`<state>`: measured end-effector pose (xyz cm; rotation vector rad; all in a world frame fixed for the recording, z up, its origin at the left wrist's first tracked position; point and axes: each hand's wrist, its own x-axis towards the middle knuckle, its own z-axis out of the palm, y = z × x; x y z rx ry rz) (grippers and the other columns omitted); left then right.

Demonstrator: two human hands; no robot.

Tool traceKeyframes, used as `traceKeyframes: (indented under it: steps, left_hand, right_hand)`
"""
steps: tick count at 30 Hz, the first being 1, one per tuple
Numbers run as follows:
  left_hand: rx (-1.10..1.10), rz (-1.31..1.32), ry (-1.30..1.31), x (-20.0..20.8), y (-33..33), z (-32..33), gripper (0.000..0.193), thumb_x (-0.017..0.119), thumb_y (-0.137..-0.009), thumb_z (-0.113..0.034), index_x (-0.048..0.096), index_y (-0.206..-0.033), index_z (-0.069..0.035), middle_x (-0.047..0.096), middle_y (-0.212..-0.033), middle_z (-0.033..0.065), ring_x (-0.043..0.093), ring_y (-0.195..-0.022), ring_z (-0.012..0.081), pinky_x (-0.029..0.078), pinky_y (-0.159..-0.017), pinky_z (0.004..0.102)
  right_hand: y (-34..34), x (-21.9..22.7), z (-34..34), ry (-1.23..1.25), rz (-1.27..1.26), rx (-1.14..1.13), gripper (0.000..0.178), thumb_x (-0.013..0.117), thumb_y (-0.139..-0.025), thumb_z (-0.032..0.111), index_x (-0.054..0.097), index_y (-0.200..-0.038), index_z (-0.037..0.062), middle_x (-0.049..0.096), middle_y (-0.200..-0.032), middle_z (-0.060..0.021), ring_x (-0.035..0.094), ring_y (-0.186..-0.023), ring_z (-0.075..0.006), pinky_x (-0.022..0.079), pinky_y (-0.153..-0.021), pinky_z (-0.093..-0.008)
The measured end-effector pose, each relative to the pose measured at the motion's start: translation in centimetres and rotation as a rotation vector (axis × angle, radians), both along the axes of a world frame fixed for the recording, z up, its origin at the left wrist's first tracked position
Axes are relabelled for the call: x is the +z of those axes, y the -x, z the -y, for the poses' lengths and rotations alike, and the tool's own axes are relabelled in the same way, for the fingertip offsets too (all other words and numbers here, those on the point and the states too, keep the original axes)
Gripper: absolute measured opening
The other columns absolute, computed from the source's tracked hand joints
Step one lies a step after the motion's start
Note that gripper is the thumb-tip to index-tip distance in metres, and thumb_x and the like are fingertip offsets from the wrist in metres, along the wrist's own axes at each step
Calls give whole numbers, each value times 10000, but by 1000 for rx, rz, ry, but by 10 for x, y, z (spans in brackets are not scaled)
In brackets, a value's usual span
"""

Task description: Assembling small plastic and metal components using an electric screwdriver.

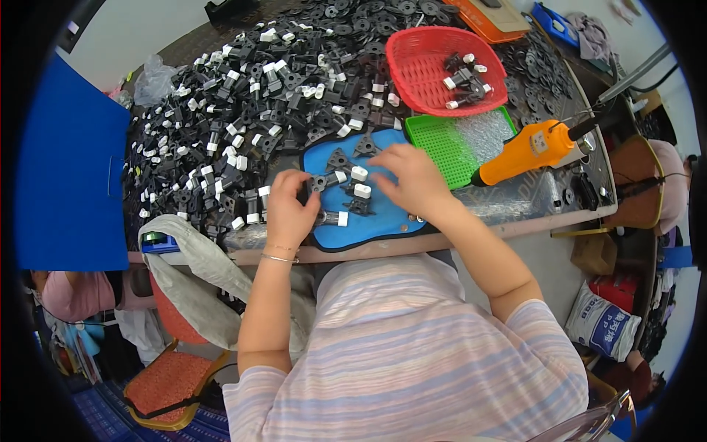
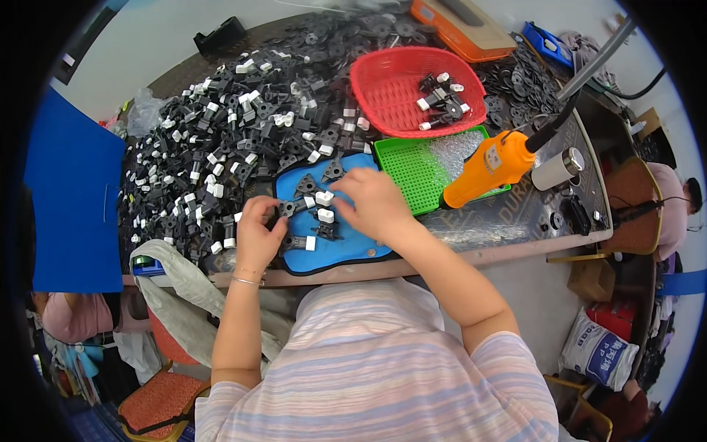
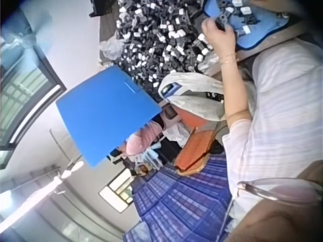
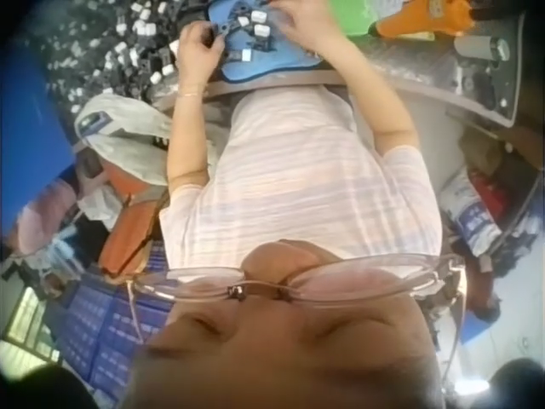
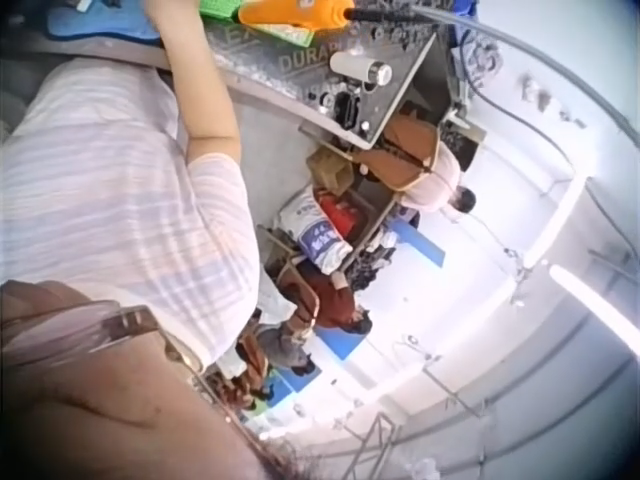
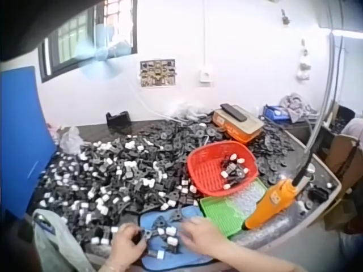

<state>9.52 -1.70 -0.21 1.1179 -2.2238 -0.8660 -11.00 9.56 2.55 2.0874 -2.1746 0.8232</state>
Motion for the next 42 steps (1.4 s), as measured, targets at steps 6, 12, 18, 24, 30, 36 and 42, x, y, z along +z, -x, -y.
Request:
traceKeyframes:
  steps: [6, 12, 18, 24, 30, 36, 42]
  left_hand:
    - [-159, 54, 142, -9, 7, 7, 357, 713, -665, -90, 616, -1004, -37, 566, -1100, 138, 530, -996, 335, 441, -865, 380]
    - [-99, -3, 233, 4, -1, 2, 319, 723, -658, -91, 625, -956, -34, 569, -1082, 118, 530, -965, 325, 443, -839, 387]
    - [-84, 22, 200, 9, -21, -15, 350, 748, -636, -112, 618, -950, -31, 560, -986, 116, 522, -906, 317, 449, -788, 385]
    - [-127, 68, 172, 8, -22, -36, 342, 747, -615, -95, 618, -926, -34, 554, -968, 118, 528, -892, 320, 452, -777, 382]
    - [-290, 15, 107, 7, -21, -47, 327, 734, -628, -97, 620, -928, -33, 558, -994, 125, 530, -907, 324, 447, -803, 384]
    - [-238, 45, 230, 13, -16, -40, 295, 710, -695, -171, 635, -956, -56, 568, -1062, 117, 515, -963, 304, 420, -825, 394]
    - [-156, 133, 447, -8, -4, -5, 268, 669, -729, -122, 640, -992, -75, 566, -1137, 100, 501, -1050, 308, 378, -898, 426]
  right_hand:
    - [-28, -4, -7, -157, 401, -15, 418, 705, -749, 224, 561, -1124, 106, 607, -789, -75, 590, -635, -199, 482, -577, -315]
    - [-24, -1, -23, -279, 778, -141, 294, 657, -785, 148, 584, -1056, 60, 577, -700, -89, 582, -590, -211, 479, -570, -327]
    - [-30, 5, -27, -171, 224, -157, 260, 666, -787, 194, 598, -1002, 65, 566, -900, -139, 608, -744, -306, 497, -665, -388]
    - [-24, -13, 17, -78, 387, 28, 281, 669, -779, 188, 597, -1014, 53, 574, -885, -145, 608, -761, -304, 491, -666, -387]
    - [-14, -12, 20, -292, 665, -125, 262, 666, -780, 178, 597, -991, 37, 616, -705, -112, 608, -623, -177, 466, -573, -319]
    - [-9, -2, 7, -59, 284, -145, 288, 697, -732, 135, 610, -995, 57, 556, -889, -133, 584, -791, -315, 480, -711, -387]
    - [12, 15, -28, -264, 53, -165, 144, 683, -715, 111, 670, -855, 82, 589, -985, -90, 550, -958, -275, 453, -778, -385]
